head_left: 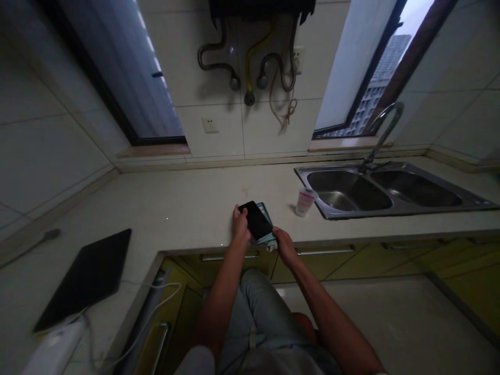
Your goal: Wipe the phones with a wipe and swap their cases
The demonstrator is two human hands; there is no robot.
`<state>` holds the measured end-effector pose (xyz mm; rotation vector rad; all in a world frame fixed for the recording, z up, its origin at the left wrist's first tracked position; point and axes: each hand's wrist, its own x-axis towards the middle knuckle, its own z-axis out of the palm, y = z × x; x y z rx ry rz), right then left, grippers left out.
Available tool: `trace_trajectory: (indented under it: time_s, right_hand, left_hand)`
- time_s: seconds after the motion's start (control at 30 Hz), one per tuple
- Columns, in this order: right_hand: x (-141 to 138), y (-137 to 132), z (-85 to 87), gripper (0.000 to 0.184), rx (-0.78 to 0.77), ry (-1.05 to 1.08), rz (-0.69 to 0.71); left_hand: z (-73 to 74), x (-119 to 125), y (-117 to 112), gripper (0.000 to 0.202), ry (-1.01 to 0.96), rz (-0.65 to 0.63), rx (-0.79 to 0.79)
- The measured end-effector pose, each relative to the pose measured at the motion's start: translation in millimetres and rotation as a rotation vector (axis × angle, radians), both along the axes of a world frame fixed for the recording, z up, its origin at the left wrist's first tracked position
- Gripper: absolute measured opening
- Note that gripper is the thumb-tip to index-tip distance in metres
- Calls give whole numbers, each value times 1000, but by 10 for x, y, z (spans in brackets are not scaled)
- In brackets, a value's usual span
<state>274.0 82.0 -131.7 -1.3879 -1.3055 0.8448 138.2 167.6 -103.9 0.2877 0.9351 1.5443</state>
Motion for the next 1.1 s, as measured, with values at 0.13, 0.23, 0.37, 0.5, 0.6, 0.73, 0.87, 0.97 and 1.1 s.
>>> trace_trajectory:
  time_s: [0.13,0.23,0.37,0.5,0.6,0.73,0.87,0.97,1.1]
  right_hand:
    - [-6,-1,-18,49,-8,-1,37]
    - [-14,13,6,50,-36,71,67]
    - [-63,12,49,53,-88,180,46]
    - [-83,-19,69,54,-177,430,229]
    - [-36,-33,36,53,-207,586,251]
    - [48,-33,-16,47,-234,702,226]
    - [91,-31,14,45,-236,683,244]
    - [107,-22,75,44,-228,616,289]
    - [133,-5,122,49,-254,530,335]
  left_hand:
    - [19,6,-51,46,89,-26,32]
    - [41,31,-87,48,115,-41,66]
    - [65,79,-131,57,135,-93,64]
    - [75,94,-154,46,97,-222,45]
    - [94,92,-147,27,50,-343,35]
    - [116,126,-116,26,-30,-359,-42]
    - [51,182,-88,36,64,-323,109]
    - [-43,198,-66,39,173,-229,173]
    - [-125,179,-30,41,196,-192,179]
